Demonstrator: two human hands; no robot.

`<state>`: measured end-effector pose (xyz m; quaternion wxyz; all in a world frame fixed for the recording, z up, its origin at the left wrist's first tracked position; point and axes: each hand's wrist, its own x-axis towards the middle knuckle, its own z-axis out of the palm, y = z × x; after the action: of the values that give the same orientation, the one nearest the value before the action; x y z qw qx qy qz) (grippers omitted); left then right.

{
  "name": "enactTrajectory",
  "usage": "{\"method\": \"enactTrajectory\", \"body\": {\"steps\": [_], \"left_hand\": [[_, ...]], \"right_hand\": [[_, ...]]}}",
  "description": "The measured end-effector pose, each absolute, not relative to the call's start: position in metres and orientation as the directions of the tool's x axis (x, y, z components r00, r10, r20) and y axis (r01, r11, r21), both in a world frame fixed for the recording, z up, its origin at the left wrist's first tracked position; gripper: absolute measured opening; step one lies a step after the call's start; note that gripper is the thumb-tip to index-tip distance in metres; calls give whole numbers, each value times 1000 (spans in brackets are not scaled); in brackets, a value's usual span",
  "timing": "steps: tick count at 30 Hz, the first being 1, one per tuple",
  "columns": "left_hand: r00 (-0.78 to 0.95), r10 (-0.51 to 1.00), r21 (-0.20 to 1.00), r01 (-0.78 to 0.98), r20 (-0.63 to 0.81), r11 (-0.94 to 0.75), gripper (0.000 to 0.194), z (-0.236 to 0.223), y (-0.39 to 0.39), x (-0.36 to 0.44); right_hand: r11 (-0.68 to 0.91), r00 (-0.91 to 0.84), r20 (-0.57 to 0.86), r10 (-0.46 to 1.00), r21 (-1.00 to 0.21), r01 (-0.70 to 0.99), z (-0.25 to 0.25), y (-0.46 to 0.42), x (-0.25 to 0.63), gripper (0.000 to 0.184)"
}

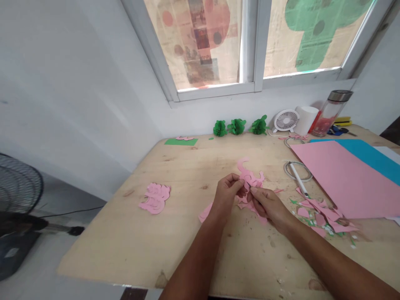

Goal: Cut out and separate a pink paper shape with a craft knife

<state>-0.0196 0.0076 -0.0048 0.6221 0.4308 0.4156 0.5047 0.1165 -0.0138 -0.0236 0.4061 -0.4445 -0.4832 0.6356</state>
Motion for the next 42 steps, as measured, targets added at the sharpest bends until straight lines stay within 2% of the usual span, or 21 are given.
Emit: {"method": "enactTrajectory", "body": {"steps": [42], "left_hand": [[137,987,957,-264,-88,122,19,-5,9,-19]], "right_hand": [[-203,-283,-166,945,-973,-106,-23,-14,116,38]]}}
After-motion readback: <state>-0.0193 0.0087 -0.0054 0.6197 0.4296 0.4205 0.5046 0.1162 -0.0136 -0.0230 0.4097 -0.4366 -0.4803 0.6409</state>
